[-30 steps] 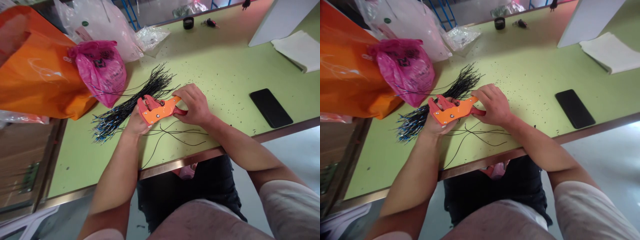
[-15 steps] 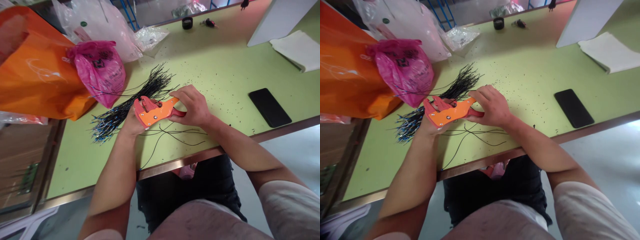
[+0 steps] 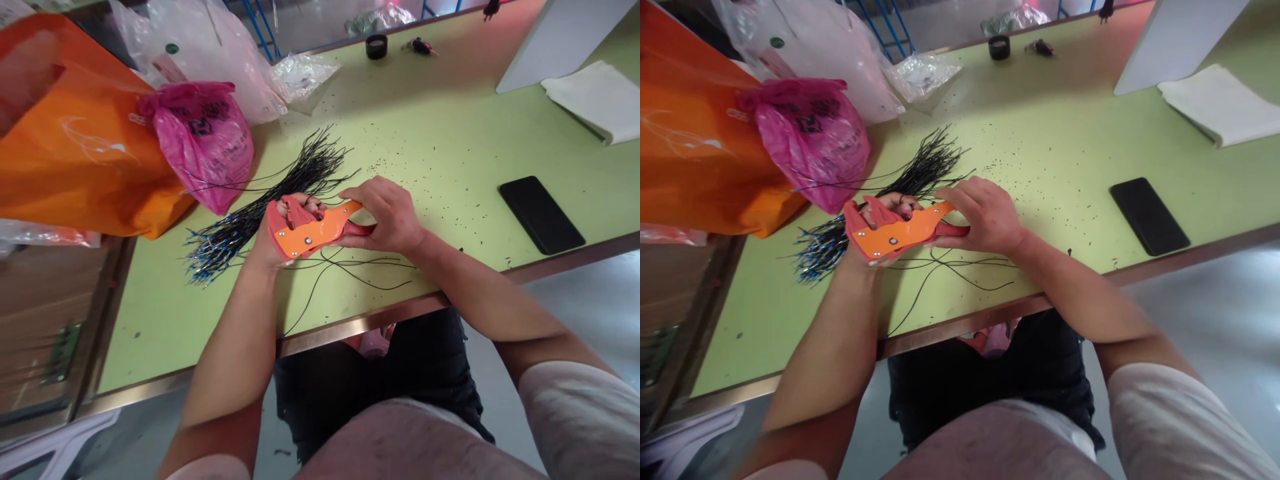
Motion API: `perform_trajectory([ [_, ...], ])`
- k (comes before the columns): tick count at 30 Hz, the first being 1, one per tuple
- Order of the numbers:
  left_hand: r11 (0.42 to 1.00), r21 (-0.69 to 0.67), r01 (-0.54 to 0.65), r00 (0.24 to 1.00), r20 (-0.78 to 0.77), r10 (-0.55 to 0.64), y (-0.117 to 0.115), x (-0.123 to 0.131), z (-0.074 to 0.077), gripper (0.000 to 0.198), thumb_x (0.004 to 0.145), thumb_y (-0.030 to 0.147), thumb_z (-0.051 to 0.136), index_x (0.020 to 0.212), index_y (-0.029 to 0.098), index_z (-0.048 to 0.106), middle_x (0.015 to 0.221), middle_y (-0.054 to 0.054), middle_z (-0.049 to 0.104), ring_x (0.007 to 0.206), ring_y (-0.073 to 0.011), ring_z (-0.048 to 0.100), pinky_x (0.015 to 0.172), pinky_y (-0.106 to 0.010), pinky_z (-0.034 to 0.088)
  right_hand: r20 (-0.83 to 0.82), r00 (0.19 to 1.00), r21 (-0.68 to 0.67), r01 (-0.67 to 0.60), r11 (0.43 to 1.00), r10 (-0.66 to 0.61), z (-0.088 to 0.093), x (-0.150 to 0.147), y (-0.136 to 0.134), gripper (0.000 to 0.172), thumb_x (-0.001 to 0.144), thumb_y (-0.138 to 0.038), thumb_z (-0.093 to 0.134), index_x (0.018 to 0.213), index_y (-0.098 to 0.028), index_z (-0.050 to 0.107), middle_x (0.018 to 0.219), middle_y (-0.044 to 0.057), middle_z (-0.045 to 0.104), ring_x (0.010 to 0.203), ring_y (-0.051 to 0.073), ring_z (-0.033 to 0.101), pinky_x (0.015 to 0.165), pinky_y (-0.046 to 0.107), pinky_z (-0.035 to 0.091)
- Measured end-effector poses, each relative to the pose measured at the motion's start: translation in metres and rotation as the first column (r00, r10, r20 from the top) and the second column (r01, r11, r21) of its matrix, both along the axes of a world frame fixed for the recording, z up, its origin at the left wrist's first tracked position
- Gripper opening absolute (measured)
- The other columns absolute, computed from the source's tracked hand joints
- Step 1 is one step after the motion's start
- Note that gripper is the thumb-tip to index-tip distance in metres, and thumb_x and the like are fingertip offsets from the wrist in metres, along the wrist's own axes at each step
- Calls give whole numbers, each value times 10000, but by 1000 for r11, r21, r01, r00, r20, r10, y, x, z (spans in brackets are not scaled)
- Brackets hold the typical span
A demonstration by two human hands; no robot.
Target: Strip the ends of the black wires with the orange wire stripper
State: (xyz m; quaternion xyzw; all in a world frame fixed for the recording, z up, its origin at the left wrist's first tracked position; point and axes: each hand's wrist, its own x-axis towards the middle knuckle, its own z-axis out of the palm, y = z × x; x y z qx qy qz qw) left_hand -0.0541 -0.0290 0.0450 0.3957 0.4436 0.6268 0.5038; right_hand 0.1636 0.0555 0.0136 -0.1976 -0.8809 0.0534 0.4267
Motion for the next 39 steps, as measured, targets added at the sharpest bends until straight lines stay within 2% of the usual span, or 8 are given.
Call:
perform_trajectory([
  [4,1000,-14,-17,999,27,17,0,0,1,341,681,394,1043,805,199,792,771,-26,698,665,-136,662,577,-230,567,10,998,11,-60,998,60,-5,-1,3,817,980,-939,564,1320,-211,713,1131,140,756,1046,313,691,970,500,542],
  [10,998,44,-53,998,38,51,3,0,-4,484,611,547,1070,772,210,761,788,-15,746,621,-129,663,541,-227,555,-48,999,-27,-17,999,16,-6,-1,7,767,978,-915,607,1299,-226,707,1178,154,755,1081,336,698,1010,559,534],
  [13,997,68,-48,999,19,47,2,1,-6,533,541,567,1103,784,243,756,792,-2,759,663,-165,700,578,-260,585,-82,997,-42,-2,999,-1,-4,-1,9,751,977,-903,628,1290,-225,705,1187,152,755,1094,337,699,1024,572,538],
  [16,996,82,-18,1000,-1,19,1,0,-8,520,550,586,1102,806,266,780,807,-7,777,764,-210,751,650,-299,623,-95,996,-40,-9,999,6,-5,-1,10,746,982,-894,630,1297,-221,697,1190,151,750,1104,338,698,1031,576,542],
  [23,994,106,3,999,-43,2,1,-4,-10,508,505,523,1131,785,257,800,871,-20,811,828,-199,772,703,-286,640,-69,997,-12,-31,999,31,-5,-1,8,766,979,-892,639,1311,-204,692,1165,155,751,1103,342,708,1010,564,554],
  [30,998,58,6,1000,7,-7,-1,-8,-14,503,534,488,1126,827,253,792,900,-28,829,786,-209,766,641,-294,632,-52,998,-27,-46,999,44,1,0,6,717,978,-882,648,1275,-231,697,1127,131,765,1022,312,712,965,519,559],
  [34,997,66,41,999,19,-43,1,-17,-22,477,629,516,1092,863,238,784,893,-24,827,818,-208,772,688,-305,644,-26,999,-33,-35,999,34,3,2,3,690,994,-868,634,1238,-228,718,1063,110,765,950,279,694,912,465,552],
  [39,988,140,62,996,-75,-51,-1,-17,-19,595,480,508,1157,860,234,790,886,-40,806,827,-206,758,680,-291,629,3,1000,-65,-1,998,1,5,3,1,650,990,-842,642,1092,-211,755,840,49,707,760,205,615,747,364,473],
])
